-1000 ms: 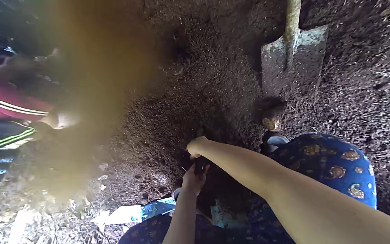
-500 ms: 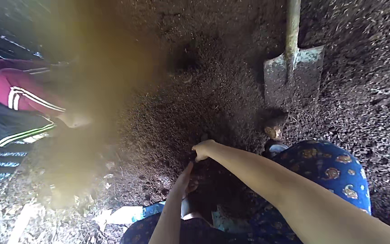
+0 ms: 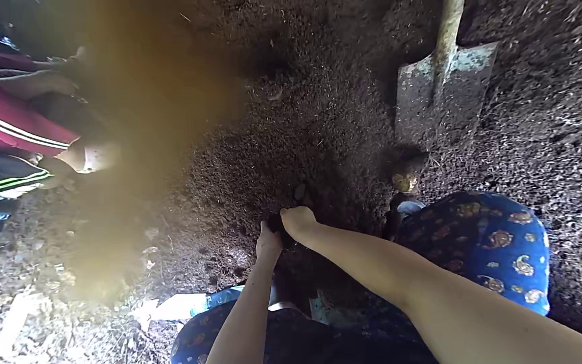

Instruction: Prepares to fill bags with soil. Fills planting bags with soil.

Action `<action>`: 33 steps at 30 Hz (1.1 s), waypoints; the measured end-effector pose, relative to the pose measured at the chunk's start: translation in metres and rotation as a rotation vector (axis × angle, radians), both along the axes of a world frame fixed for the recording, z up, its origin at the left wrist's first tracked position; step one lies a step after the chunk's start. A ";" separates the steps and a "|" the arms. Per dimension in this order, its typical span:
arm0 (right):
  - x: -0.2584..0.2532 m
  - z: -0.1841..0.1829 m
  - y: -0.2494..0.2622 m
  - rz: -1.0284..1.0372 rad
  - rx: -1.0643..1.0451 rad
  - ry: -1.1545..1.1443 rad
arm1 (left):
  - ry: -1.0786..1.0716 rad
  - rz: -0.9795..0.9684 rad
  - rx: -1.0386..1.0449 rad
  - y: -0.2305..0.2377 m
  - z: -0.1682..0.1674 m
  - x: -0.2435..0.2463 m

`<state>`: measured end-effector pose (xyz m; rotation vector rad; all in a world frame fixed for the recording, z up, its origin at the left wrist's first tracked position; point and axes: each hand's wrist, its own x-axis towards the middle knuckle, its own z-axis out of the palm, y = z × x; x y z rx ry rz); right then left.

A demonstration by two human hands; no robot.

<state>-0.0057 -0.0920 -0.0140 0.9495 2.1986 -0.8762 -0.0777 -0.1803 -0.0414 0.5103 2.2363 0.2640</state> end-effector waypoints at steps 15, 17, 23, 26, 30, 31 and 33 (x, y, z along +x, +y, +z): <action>-0.042 -0.026 0.051 0.507 -0.010 -0.071 | -0.545 0.919 0.357 -0.004 -0.005 0.055; -0.034 -0.017 0.050 0.537 0.012 -0.043 | -0.477 0.848 0.263 0.000 0.001 0.056; -0.023 -0.014 0.037 0.635 0.113 0.076 | -0.435 0.634 -0.015 0.008 0.008 0.044; -0.009 -0.015 0.038 0.601 0.112 0.248 | -0.418 0.538 -0.095 0.005 0.013 0.039; -0.022 0.008 0.080 0.478 -0.120 0.127 | -0.328 0.491 0.123 -0.006 0.027 0.036; -0.032 0.008 0.091 0.438 -0.194 0.153 | -0.229 0.399 0.227 -0.014 0.023 0.037; -0.060 0.011 0.116 0.341 -0.237 0.311 | 0.032 0.138 0.428 -0.027 0.007 0.039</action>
